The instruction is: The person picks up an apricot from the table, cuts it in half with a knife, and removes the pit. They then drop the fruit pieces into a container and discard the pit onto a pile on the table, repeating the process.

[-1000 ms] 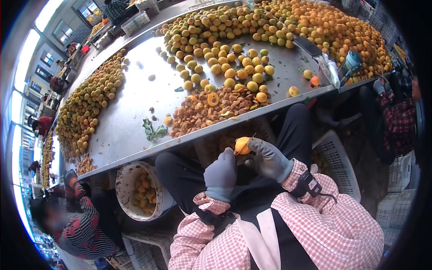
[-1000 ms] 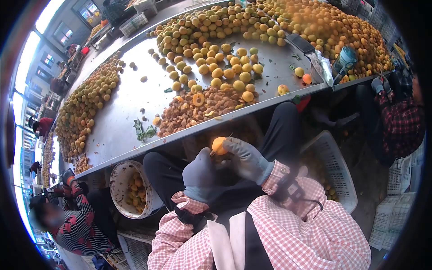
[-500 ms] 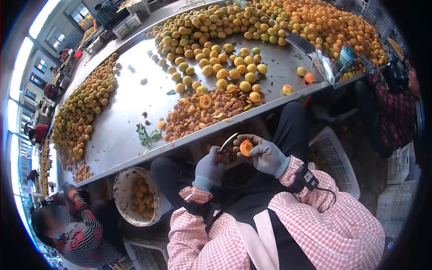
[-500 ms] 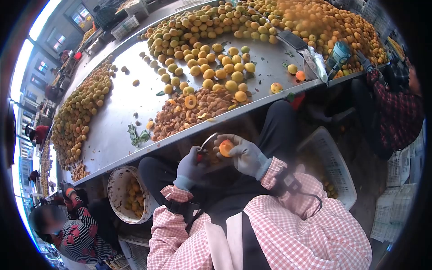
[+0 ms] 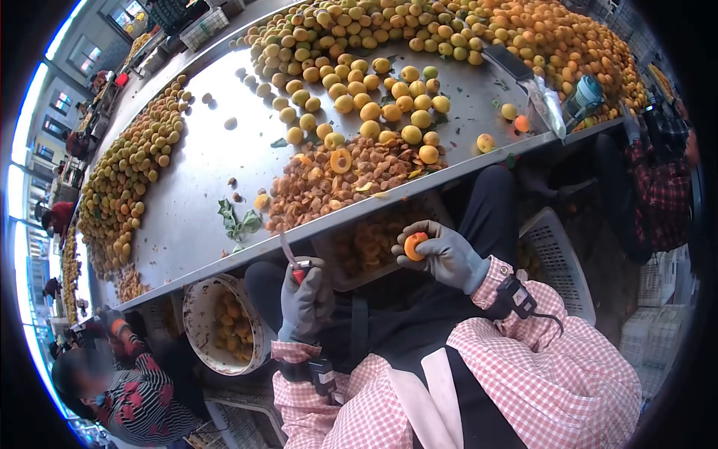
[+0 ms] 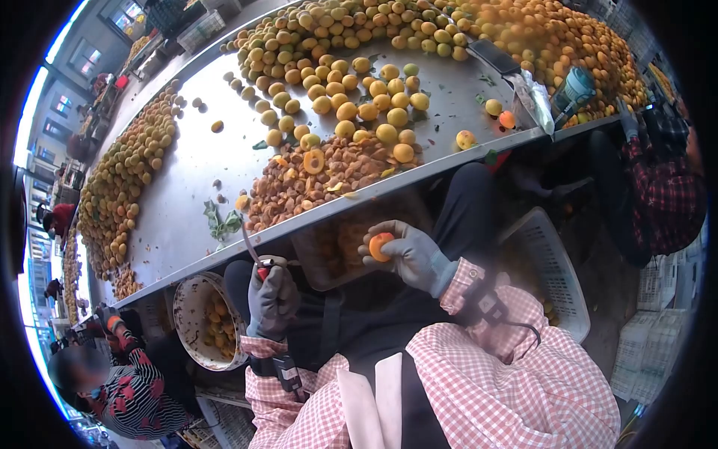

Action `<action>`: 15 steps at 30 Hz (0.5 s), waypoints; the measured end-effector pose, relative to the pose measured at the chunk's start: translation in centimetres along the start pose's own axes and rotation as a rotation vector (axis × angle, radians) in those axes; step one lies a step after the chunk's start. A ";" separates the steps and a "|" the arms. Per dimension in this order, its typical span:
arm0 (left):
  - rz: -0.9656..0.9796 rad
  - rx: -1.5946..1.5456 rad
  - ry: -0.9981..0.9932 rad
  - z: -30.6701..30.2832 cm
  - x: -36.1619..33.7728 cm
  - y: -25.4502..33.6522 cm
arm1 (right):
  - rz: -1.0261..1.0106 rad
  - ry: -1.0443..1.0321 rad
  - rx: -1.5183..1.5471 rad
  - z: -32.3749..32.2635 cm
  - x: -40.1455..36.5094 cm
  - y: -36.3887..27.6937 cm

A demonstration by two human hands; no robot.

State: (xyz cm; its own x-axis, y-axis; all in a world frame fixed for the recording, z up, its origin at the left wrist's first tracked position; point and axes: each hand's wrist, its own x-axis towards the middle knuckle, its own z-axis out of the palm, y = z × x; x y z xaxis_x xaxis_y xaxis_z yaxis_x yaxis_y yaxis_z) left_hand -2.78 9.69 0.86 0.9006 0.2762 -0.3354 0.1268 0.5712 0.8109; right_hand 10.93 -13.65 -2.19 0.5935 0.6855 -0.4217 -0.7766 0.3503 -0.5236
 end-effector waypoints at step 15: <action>0.117 -0.381 0.023 -5.4 1.7 0.1 | 0.216 0.224 -0.563 -1.9 5.8 0.9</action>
State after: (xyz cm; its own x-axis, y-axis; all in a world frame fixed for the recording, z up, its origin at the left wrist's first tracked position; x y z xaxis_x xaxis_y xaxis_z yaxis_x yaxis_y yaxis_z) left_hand -3.52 14.40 -2.24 0.8899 0.3708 -0.2657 -0.1427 0.7795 0.6100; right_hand 14.05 -10.60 -6.52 0.5135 0.5317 -0.6735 -0.6896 -0.2113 -0.6926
